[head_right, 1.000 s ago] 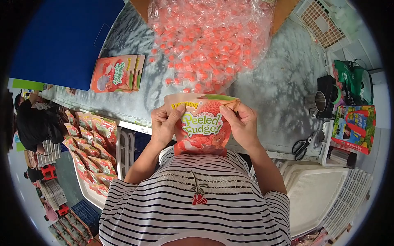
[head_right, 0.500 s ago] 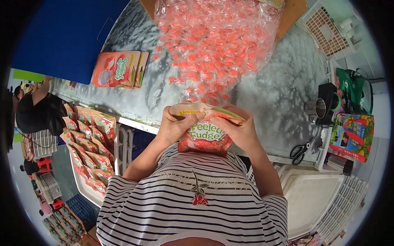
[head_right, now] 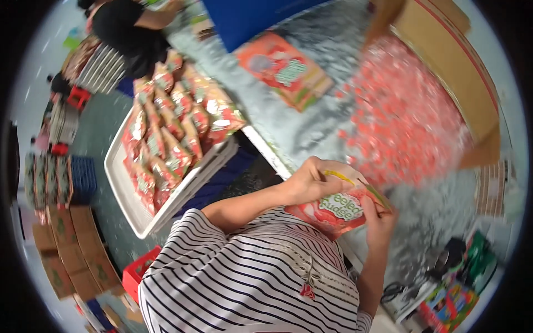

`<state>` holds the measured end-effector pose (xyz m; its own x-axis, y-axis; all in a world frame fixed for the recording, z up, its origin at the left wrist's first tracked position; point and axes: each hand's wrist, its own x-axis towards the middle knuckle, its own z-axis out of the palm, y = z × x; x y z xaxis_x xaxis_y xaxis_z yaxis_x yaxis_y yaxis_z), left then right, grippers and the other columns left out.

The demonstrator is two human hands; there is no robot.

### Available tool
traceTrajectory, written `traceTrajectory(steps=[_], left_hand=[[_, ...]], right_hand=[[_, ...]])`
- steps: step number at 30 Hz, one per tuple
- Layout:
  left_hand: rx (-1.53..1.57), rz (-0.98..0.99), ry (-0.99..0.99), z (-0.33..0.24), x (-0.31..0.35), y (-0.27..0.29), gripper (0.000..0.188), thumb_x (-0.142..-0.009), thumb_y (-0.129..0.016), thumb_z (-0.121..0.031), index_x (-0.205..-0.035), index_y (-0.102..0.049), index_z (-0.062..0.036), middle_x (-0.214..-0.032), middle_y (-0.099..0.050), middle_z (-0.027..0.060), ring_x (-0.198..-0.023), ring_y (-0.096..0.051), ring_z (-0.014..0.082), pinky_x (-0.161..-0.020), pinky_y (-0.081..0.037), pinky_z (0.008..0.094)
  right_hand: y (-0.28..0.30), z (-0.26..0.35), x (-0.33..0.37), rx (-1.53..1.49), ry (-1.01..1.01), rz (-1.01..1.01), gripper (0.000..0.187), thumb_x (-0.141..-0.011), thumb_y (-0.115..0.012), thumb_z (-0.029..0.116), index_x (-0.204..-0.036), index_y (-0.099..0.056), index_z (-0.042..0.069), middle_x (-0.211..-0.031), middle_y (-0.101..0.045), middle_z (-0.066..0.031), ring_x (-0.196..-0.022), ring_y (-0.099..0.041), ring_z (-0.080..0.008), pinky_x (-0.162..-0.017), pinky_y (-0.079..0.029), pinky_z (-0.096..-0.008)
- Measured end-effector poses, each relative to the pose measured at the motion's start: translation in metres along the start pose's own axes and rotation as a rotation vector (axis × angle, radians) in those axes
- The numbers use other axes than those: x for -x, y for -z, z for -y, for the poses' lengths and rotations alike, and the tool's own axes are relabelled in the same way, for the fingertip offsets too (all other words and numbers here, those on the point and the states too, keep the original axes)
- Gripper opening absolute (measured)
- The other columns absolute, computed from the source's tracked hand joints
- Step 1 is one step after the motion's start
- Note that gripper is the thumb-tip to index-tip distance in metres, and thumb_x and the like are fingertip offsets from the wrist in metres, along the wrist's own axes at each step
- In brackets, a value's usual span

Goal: Packing individual candies into small pouches at a workspace.

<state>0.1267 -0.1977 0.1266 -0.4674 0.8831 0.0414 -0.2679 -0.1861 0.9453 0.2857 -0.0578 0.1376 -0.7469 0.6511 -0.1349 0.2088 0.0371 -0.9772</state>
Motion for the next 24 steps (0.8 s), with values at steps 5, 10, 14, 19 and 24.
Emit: traceTrajectory(steps=[5, 10, 14, 19, 24], left_hand=[[-0.002, -0.127, 0.014, -0.022, 0.034, 0.032, 0.022, -0.088, -0.068, -0.011, -0.107, -0.068, 0.0014, -0.067, -0.055, -0.006, -0.055, -0.039, 0.0006, -0.046, -0.031, 0.0221], [-0.148, -0.226, 0.082, -0.047, 0.051, 0.075, 0.038, -0.089, -0.068, -0.02, -0.119, -0.059, 0.0019, -0.08, -0.062, 0.0038, -0.069, -0.056, 0.0099, -0.062, -0.049, 0.0262], [-0.923, -0.79, -0.388, -0.041, 0.08, 0.095, 0.089, -0.076, -0.076, -0.032, -0.142, -0.027, 0.004, -0.131, -0.039, 0.0272, -0.12, -0.04, 0.0423, -0.101, -0.036, 0.046], [-1.174, -0.782, -0.386, -0.041, 0.11, 0.097, 0.106, -0.066, -0.083, -0.03, -0.147, -0.022, 0.0011, -0.149, -0.016, 0.0318, -0.138, -0.017, 0.052, -0.112, -0.021, 0.0561], [-1.159, -1.123, -0.234, -0.055, 0.148, 0.144, 0.103, -0.056, -0.075, 0.0, -0.146, -0.026, -0.0034, -0.145, -0.024, 0.0321, -0.13, -0.033, 0.051, -0.107, -0.035, 0.0494]], right_hand=[[-0.026, 0.015, -0.016, 0.287, 0.222, 0.204, 0.028, -0.089, -0.064, 0.007, -0.114, -0.065, -0.004, -0.081, -0.066, 0.0009, -0.07, -0.055, -0.0039, -0.063, -0.045, -0.0207], [-0.075, 0.027, -0.042, 0.086, 0.279, 0.281, 0.021, -0.093, -0.059, 0.006, -0.111, -0.066, -0.003, -0.081, -0.065, -0.0004, -0.07, -0.055, -0.0045, -0.063, -0.044, -0.0196], [-0.126, 0.051, -0.056, -0.068, 0.175, 0.325, 0.015, -0.093, -0.059, 0.007, -0.104, -0.065, -0.002, -0.086, -0.066, -0.0021, -0.069, -0.058, -0.006, -0.065, -0.048, -0.0213], [-0.197, 0.069, -0.053, -0.164, 0.225, 0.462, 0.023, -0.094, -0.058, 0.007, -0.115, -0.061, -0.002, -0.098, -0.065, -0.0046, -0.079, -0.062, -0.009, -0.069, -0.052, -0.0234], [-0.278, 0.097, -0.024, -0.258, 0.198, 0.847, 0.028, -0.096, -0.054, 0.006, -0.122, -0.054, -0.003, -0.109, -0.064, -0.0075, -0.095, -0.063, -0.0126, -0.086, -0.051, -0.0268]])
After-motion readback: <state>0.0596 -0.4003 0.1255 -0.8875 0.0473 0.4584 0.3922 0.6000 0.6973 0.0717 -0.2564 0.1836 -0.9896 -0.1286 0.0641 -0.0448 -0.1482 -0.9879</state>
